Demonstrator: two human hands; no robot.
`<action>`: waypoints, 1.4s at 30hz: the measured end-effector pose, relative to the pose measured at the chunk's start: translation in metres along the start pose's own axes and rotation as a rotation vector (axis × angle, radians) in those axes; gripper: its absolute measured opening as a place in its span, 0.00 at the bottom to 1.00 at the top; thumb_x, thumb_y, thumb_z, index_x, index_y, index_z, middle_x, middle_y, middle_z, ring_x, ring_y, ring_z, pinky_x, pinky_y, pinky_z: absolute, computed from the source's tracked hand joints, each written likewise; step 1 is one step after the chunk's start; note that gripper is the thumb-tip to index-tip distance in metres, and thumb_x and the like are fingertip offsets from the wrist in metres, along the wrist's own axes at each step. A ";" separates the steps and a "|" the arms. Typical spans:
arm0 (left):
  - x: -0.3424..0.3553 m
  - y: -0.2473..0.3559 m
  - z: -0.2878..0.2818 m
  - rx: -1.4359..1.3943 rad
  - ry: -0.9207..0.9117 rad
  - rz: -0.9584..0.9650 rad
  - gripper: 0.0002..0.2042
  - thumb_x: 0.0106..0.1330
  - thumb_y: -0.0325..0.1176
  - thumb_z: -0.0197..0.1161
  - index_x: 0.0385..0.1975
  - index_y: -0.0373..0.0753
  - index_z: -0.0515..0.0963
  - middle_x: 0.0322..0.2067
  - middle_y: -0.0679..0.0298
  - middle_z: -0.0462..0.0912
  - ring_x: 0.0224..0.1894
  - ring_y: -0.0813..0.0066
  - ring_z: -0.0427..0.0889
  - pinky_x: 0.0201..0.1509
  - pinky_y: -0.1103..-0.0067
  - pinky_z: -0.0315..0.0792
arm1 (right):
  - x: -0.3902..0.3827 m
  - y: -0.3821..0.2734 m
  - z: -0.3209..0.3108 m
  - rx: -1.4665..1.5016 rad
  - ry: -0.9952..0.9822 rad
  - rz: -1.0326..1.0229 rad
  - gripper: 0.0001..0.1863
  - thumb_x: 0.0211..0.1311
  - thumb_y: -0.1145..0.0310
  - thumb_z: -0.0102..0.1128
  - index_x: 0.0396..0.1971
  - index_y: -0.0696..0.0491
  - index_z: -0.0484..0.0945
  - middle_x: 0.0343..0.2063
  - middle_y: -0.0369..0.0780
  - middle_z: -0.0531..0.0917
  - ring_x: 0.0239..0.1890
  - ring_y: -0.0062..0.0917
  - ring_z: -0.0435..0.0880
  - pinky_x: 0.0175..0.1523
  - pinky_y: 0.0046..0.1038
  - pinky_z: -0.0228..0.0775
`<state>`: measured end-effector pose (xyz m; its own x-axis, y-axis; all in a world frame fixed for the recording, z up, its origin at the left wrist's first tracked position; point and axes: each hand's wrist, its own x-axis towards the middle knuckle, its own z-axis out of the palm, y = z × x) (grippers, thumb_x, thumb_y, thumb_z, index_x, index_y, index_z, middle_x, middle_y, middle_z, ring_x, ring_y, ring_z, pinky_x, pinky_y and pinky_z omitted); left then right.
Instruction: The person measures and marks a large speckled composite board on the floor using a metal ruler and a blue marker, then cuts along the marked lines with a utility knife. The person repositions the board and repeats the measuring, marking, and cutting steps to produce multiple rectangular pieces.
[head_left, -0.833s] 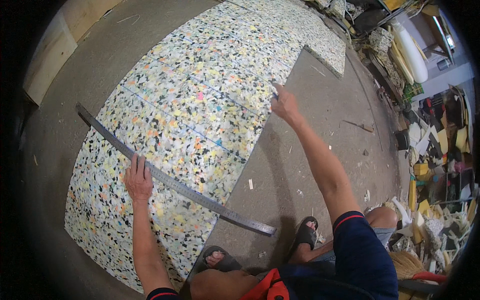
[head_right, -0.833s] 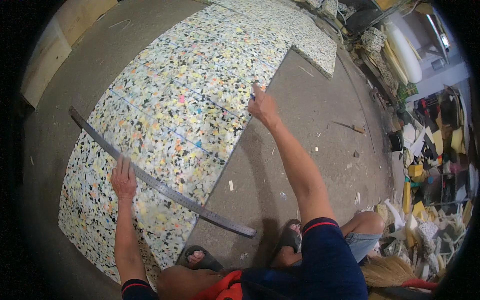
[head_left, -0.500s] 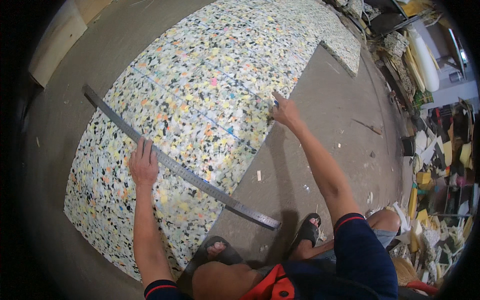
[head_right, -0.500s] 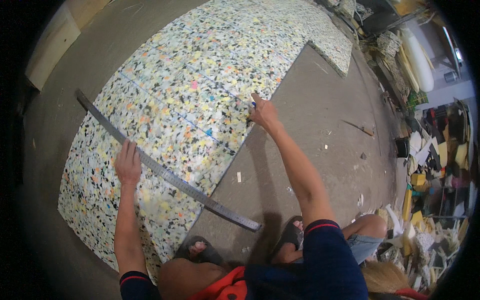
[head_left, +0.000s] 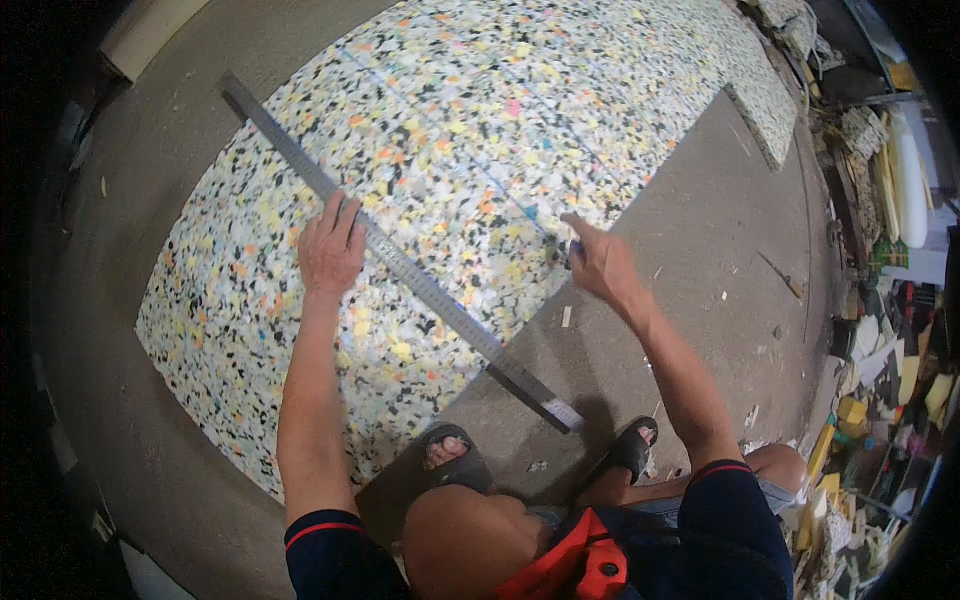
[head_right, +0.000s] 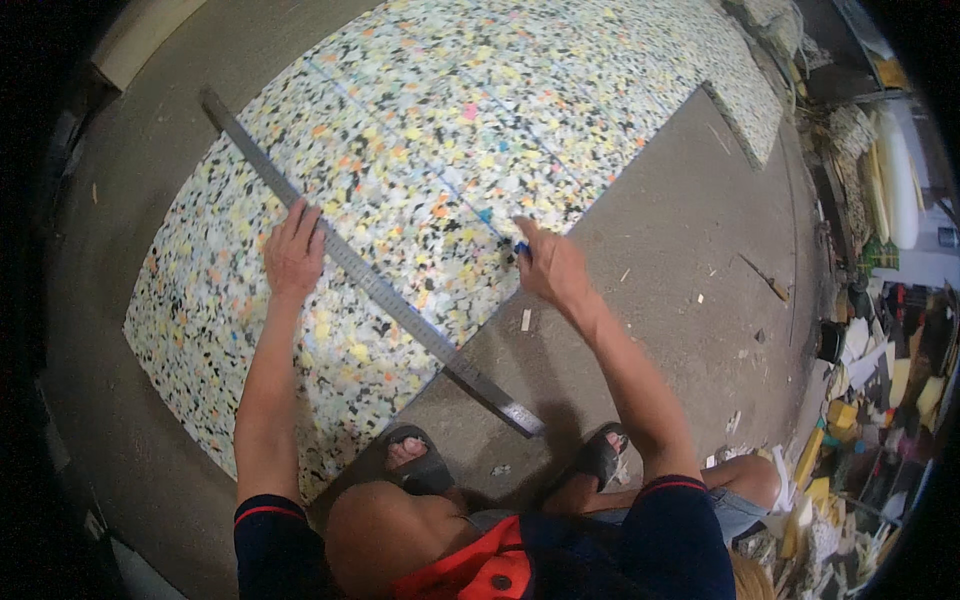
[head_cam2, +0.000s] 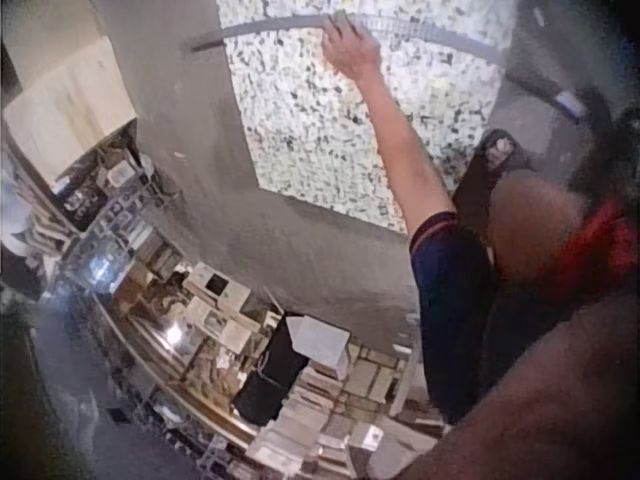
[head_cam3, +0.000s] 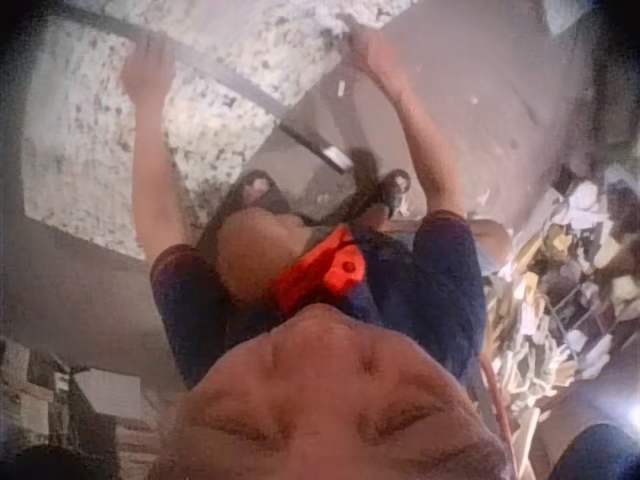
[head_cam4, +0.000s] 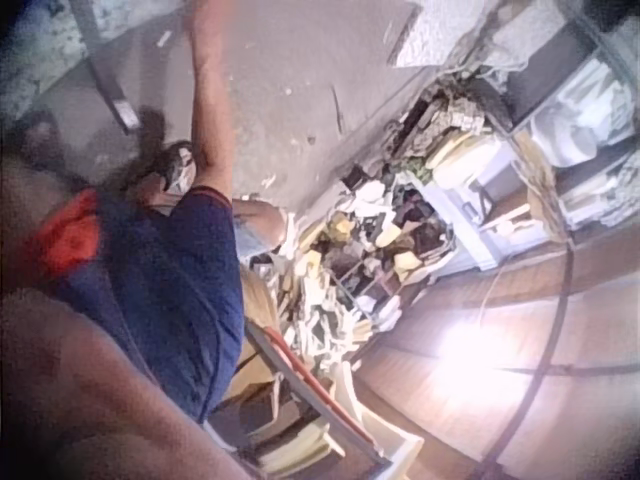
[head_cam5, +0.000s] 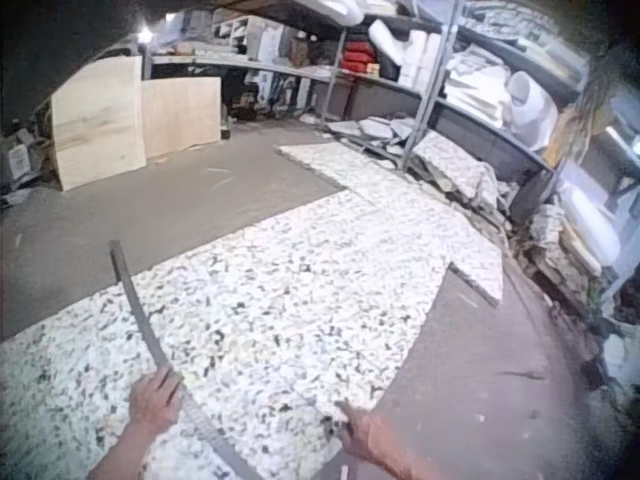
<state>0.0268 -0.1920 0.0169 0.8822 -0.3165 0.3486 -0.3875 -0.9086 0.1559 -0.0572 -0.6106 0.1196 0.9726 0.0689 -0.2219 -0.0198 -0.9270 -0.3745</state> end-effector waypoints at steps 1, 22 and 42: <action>0.000 0.000 -0.001 -0.002 -0.011 -0.005 0.19 0.70 0.40 0.61 0.59 0.45 0.80 0.64 0.60 0.77 0.47 0.55 0.81 0.52 0.62 0.77 | -0.014 -0.021 0.000 0.010 -0.046 -0.019 0.31 0.61 0.69 0.63 0.66 0.56 0.70 0.34 0.53 0.86 0.36 0.48 0.87 0.40 0.44 0.80; -0.036 -0.023 -0.121 -0.202 -0.361 -0.059 0.27 0.57 0.63 0.68 0.31 0.41 0.76 0.31 0.62 0.78 0.39 0.55 0.81 0.41 0.61 0.73 | -0.190 -0.029 0.092 0.000 -0.373 -0.108 0.17 0.59 0.66 0.69 0.46 0.56 0.80 0.35 0.52 0.84 0.38 0.52 0.85 0.39 0.47 0.77; -0.440 -0.015 -0.244 -0.068 -0.492 -1.335 0.21 0.59 0.46 0.76 0.25 0.36 0.74 0.21 0.62 0.73 0.26 0.68 0.69 0.35 0.68 0.69 | -0.101 -0.168 0.144 0.001 -0.120 -0.609 0.27 0.56 0.62 0.72 0.55 0.51 0.76 0.52 0.47 0.75 0.48 0.41 0.82 0.47 0.38 0.79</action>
<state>-0.4207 0.0275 0.0867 0.5860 0.6793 -0.4417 0.7957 -0.5855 0.1552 -0.1851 -0.4087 0.0751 0.7765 0.6265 -0.0678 0.5302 -0.7077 -0.4670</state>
